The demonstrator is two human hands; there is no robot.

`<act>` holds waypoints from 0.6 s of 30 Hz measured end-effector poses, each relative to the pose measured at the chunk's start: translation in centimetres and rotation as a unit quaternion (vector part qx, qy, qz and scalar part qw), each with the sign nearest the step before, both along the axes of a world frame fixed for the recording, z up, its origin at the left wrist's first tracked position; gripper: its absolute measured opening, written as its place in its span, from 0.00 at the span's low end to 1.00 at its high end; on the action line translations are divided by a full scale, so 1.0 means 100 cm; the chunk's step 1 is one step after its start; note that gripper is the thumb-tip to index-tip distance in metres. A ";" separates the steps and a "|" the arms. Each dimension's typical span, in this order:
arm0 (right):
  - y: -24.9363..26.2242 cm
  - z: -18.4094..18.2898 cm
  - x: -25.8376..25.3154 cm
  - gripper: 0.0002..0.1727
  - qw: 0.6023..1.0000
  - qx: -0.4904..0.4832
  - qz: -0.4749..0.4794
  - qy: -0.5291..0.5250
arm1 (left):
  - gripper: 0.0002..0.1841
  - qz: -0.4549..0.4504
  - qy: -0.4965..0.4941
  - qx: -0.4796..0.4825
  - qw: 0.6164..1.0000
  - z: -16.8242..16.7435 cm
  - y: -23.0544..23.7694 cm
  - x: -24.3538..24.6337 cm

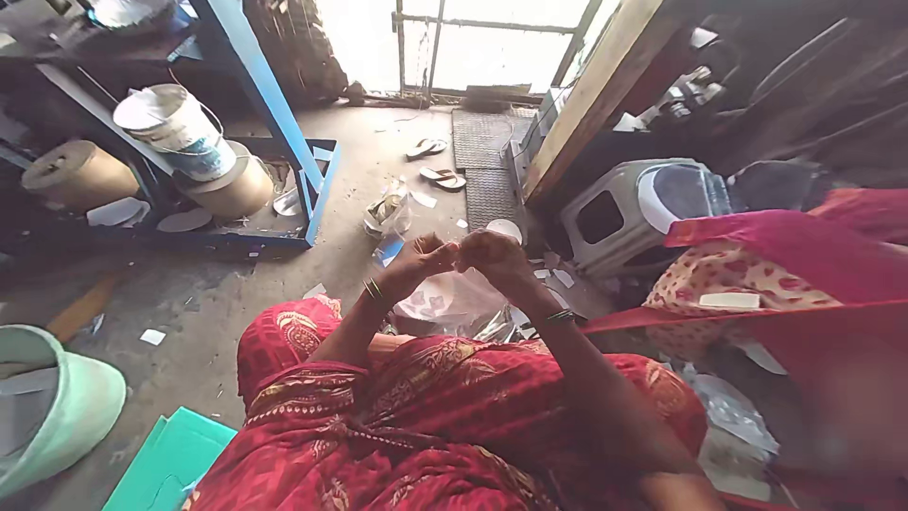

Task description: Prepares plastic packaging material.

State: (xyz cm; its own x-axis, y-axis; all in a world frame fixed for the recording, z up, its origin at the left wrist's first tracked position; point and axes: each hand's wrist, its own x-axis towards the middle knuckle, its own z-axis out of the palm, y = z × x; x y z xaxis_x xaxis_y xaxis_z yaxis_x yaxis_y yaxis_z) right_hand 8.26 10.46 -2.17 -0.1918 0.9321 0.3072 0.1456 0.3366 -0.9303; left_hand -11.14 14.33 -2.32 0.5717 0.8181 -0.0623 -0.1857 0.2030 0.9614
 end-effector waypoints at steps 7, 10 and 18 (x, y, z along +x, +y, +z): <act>0.006 0.003 0.014 0.03 0.989 -0.075 -0.085 0.091 | 0.04 0.014 0.077 0.096 0.992 0.016 0.008 -0.036; 0.013 0.002 0.024 0.05 0.979 -0.088 -0.159 0.089 | 0.07 0.114 0.128 0.132 0.976 0.013 0.014 -0.043; 0.019 0.020 0.027 0.10 0.962 -0.011 -0.229 0.151 | 0.13 0.267 0.052 0.175 0.946 0.008 0.033 -0.048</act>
